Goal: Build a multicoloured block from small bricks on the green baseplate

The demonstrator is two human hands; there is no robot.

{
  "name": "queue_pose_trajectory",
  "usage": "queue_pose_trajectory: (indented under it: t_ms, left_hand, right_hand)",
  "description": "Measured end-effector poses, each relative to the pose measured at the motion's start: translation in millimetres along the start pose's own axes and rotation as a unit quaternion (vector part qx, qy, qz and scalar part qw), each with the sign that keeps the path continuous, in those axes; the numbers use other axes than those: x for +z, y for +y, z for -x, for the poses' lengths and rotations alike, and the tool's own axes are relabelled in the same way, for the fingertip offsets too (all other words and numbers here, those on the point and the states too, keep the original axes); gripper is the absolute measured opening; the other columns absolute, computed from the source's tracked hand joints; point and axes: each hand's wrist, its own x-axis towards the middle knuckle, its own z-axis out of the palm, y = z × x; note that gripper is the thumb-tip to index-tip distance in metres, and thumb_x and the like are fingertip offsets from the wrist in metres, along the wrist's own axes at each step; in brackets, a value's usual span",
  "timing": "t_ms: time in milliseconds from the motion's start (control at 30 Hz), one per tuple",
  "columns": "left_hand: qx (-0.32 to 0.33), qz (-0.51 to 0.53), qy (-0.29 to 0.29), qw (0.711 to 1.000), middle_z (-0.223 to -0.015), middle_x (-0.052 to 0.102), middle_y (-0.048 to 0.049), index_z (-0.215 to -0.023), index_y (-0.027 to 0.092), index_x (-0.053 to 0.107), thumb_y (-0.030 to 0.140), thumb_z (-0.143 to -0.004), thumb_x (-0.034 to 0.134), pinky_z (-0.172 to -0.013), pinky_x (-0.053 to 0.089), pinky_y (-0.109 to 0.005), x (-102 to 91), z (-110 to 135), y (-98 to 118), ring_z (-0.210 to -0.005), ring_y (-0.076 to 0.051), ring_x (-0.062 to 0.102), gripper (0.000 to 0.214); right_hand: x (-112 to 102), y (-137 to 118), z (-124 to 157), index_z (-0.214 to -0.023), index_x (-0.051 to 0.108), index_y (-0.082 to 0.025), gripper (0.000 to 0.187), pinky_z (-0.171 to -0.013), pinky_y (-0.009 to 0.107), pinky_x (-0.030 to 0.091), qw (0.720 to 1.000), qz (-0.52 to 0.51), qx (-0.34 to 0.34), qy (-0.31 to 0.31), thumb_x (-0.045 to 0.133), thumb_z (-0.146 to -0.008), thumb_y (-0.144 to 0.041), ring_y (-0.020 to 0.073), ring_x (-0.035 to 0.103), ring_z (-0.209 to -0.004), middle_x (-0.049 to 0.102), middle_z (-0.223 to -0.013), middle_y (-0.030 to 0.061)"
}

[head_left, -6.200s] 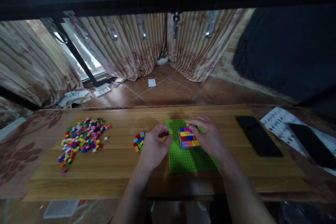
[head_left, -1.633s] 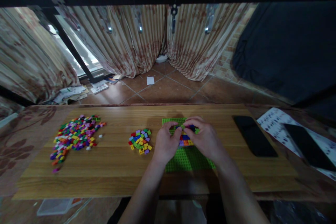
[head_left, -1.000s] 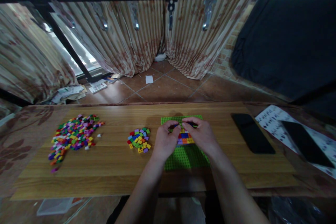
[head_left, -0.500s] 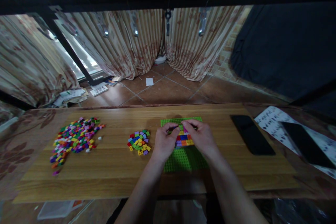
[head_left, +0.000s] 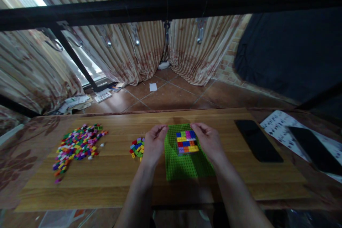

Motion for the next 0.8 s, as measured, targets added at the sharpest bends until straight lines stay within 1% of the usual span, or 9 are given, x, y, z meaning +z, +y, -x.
queue_pose_trajectory:
  t_ms: [67,133,233,333,433,533,633,733,800]
  left_hand:
    - [0.006,-0.014,0.018,1.000,-0.080,0.072,-0.0023,-0.083,0.016,0.071,0.035,-0.076,0.065,-0.073,0.048,-0.024,-5.9,-0.9,-0.9,-0.078,-0.015,0.064,0.021]
    - [0.011,-0.022,0.047,0.999,-0.078,0.071,-0.0021,-0.083,0.016,0.071,0.036,-0.074,0.066,-0.070,0.048,-0.024,-14.5,-2.1,-2.4,-0.076,-0.014,0.064,0.022]
    - [0.011,-0.034,0.086,0.996,-0.075,0.071,-0.0024,-0.084,0.015,0.071,0.037,-0.071,0.068,-0.065,0.048,-0.023,-33.4,-2.4,-1.5,-0.071,-0.014,0.064,0.026]
    - [0.006,-0.068,0.117,0.991,-0.076,0.072,-0.0043,-0.084,0.014,0.071,0.036,-0.069,0.069,-0.064,0.047,-0.024,-57.9,2.0,6.9,-0.069,-0.015,0.064,0.028]
    - [-0.002,-0.156,0.127,0.979,-0.071,0.071,-0.0040,-0.078,0.015,0.071,0.031,-0.068,0.067,-0.062,0.046,-0.025,-81.7,15.0,18.5,-0.066,-0.016,0.063,0.019]
    - [-0.002,-0.286,0.105,0.953,-0.068,0.071,-0.0040,-0.073,0.016,0.072,0.023,-0.071,0.061,-0.064,0.046,-0.027,-97.2,39.3,21.3,-0.066,-0.018,0.063,0.013]
    - [-0.015,-0.343,0.100,0.934,-0.071,0.072,-0.0048,-0.075,0.016,0.071,0.017,-0.073,0.057,-0.065,0.047,-0.028,-100.3,69.7,9.7,-0.068,-0.018,0.063,0.014]
    - [-0.024,-0.354,0.111,0.928,-0.077,0.071,-0.0047,-0.081,0.016,0.071,0.016,-0.075,0.057,-0.068,0.048,-0.027,-93.0,94.4,-6.4,-0.071,-0.017,0.064,0.015]
    - [-0.023,-0.371,0.134,0.919,-0.079,0.070,-0.0048,-0.086,0.016,0.070,0.018,-0.076,0.059,-0.069,0.048,-0.028,-85.5,102.9,-13.5,-0.072,-0.017,0.064,0.015]
  right_hand:
    - [0.4,1.0,0.4,-0.086,0.075,-0.018,0.032,-0.067,0.032,0.050,0.999,0.029,-0.010,-0.033,0.061,-0.079,-0.046,0.0212,0.067,-0.073,0.075,-0.080,0.0057]
    - [0.6,0.9,0.3,-0.086,0.075,-0.018,0.033,-0.067,0.032,0.050,0.998,0.041,-0.013,-0.040,0.061,-0.079,-0.046,0.0213,0.067,-0.072,0.075,-0.080,0.0059]
    - [0.0,-0.3,-1.7,-0.086,0.074,-0.017,0.037,-0.067,0.033,0.051,1.000,0.002,0.000,-0.003,0.060,-0.079,-0.051,0.0223,0.068,-0.074,0.076,-0.079,0.0072]
    - [-0.6,-0.5,-4.8,-0.086,0.073,-0.016,0.038,-0.070,0.034,0.052,0.999,-0.044,0.010,0.029,0.064,-0.076,-0.052,0.0234,0.069,-0.077,0.076,-0.081,0.0087]
    - [0.2,-0.3,-6.4,-0.086,0.073,-0.017,0.036,-0.073,0.036,0.052,0.997,-0.068,-0.002,0.020,0.065,-0.075,-0.050,0.0239,0.069,-0.080,0.077,-0.083,0.0093]
    - [1.2,-0.1,-6.6,-0.086,0.073,-0.017,0.035,-0.076,0.038,0.052,0.997,-0.070,-0.012,0.010,0.065,-0.074,-0.049,0.0244,0.070,-0.080,0.077,-0.084,0.0093]
    - [0.8,2.0,-6.8,-0.085,0.074,-0.018,0.033,-0.076,0.039,0.052,0.997,-0.069,-0.017,-0.002,0.066,-0.074,-0.048,0.0251,0.070,-0.081,0.077,-0.085,0.0094]
    - [0.1,4.6,-7.1,-0.085,0.074,-0.019,0.032,-0.077,0.039,0.052,0.997,-0.069,-0.018,-0.012,0.066,-0.074,-0.048,0.0257,0.070,-0.082,0.077,-0.085,0.0096]
    - [0.5,4.8,-6.7,-0.086,0.074,-0.018,0.032,-0.077,0.039,0.052,0.997,-0.069,-0.021,-0.018,0.066,-0.075,-0.047,0.0257,0.070,-0.083,0.077,-0.086,0.0098]
